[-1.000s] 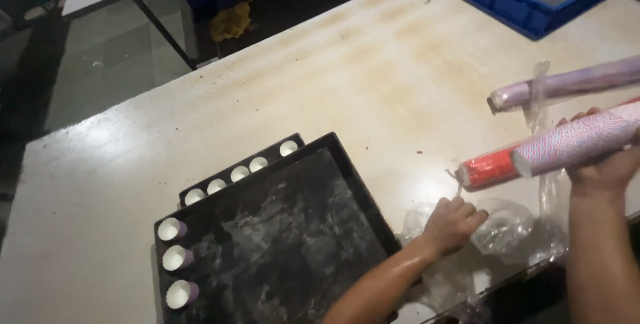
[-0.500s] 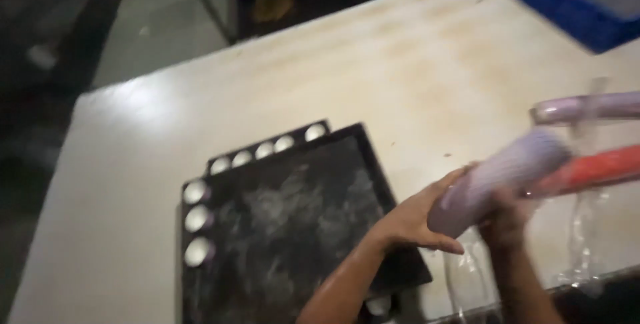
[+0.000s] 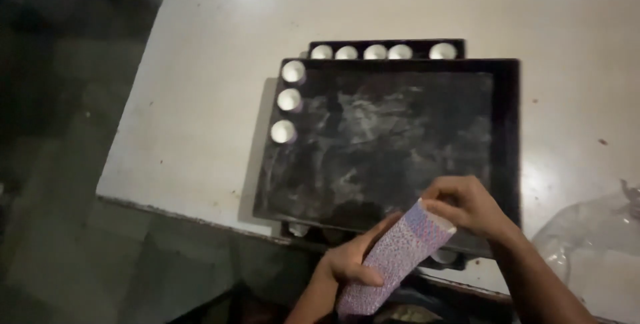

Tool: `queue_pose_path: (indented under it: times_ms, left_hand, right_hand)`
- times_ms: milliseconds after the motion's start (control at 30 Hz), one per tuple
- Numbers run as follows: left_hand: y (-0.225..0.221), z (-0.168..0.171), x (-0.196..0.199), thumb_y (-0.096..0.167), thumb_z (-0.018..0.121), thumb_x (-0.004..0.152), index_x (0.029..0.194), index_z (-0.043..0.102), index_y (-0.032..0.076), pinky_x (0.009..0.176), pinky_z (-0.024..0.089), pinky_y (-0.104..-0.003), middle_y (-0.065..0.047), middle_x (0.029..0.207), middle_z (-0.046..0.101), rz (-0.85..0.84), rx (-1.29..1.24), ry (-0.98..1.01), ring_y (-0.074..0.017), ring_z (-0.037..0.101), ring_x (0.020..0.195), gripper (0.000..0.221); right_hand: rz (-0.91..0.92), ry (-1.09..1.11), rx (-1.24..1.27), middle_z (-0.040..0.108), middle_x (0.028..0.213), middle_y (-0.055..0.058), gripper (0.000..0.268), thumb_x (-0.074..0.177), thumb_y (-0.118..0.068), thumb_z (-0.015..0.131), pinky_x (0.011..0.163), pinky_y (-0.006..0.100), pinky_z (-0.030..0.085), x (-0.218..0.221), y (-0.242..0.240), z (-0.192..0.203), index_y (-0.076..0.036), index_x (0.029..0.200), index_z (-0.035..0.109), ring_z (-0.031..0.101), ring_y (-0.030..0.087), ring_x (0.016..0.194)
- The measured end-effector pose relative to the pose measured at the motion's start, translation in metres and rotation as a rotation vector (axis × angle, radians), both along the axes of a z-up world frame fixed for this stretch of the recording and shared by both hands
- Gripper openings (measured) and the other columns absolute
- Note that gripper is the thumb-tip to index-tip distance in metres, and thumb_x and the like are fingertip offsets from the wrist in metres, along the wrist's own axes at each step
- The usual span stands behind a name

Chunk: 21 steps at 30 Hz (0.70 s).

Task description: Placing paper cupcake liners onto a large metal baking tray.

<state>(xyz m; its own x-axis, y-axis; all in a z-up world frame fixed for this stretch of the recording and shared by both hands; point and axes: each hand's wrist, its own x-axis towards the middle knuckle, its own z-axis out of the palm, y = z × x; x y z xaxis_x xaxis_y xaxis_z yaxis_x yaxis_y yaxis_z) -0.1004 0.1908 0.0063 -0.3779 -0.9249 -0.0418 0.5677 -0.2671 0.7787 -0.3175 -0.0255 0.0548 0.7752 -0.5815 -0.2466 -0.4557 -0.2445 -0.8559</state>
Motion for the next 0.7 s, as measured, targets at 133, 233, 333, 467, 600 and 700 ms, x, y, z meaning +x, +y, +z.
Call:
queue_pose_path:
  times_ms: [133,233,333,467,600,700]
  left_hand:
    - [0.037,0.036,0.011,0.025,0.092,0.071,0.177,0.008,0.020,0.097,0.053,-0.050,-0.017,0.162,0.040,0.054,0.102,0.394,-0.0319,0.060,0.122,0.136]
    - [0.057,0.027,0.034,0.018,0.092,0.074,0.180,0.010,0.022,0.098,0.058,-0.051,-0.025,0.154,0.045,0.123,0.133,0.490,-0.0385,0.068,0.114,0.134]
    - [0.069,0.032,0.059,0.015,0.091,0.071,0.179,0.011,0.023,0.095,0.058,-0.047,-0.023,0.151,0.047,0.121,0.067,0.512,-0.0398,0.067,0.114,0.135]
    - [0.073,0.036,0.094,0.009,0.086,0.075,0.170,0.015,0.024,0.090,0.057,-0.047,-0.023,0.145,0.049,0.156,0.011,0.595,-0.0407,0.069,0.111,0.120]
    - [0.076,0.021,0.121,0.009,0.083,0.081,0.166,0.024,0.021,0.091,0.058,-0.050,-0.028,0.133,0.056,0.238,-0.140,0.511,-0.0397,0.069,0.103,0.104]
    - [0.094,0.024,0.139,0.014,0.085,0.081,0.167,0.027,0.021,0.092,0.058,-0.048,-0.022,0.141,0.054,0.294,-0.114,0.534,-0.0383,0.069,0.104,0.104]
  right_hand:
    - [0.178,-0.058,0.080,0.079,0.076,0.005,0.021,0.082,-0.018,0.080,0.065,0.030,0.059,0.058,0.031,0.025,-0.006,0.099,0.076,0.074,0.013,0.071]
    - [0.352,-0.089,-0.065,0.080,0.087,0.001,0.021,0.078,-0.013,0.080,0.069,0.030,0.062,0.101,0.045,0.035,-0.007,0.098,0.078,0.078,0.013,0.077]
    - [0.447,-0.272,-0.214,0.078,0.092,0.001,0.017,0.075,-0.009,0.081,0.070,0.030,0.062,0.137,0.059,0.046,-0.009,0.092,0.078,0.076,0.015,0.085]
    - [0.550,-0.355,-0.330,0.068,0.093,0.003,0.023,0.066,-0.011,0.085,0.067,0.029,0.058,0.189,0.067,0.059,-0.011,0.087,0.079,0.070,0.018,0.086]
    - [0.574,-0.404,-0.368,0.070,0.091,0.000,0.025,0.065,-0.009,0.086,0.067,0.030,0.057,0.228,0.078,0.068,-0.012,0.089,0.079,0.070,0.015,0.084]
    - [0.601,-0.395,-0.348,0.069,0.093,0.003,0.027,0.063,-0.005,0.083,0.069,0.031,0.057,0.250,0.088,0.066,-0.009,0.089,0.077,0.071,0.017,0.086]
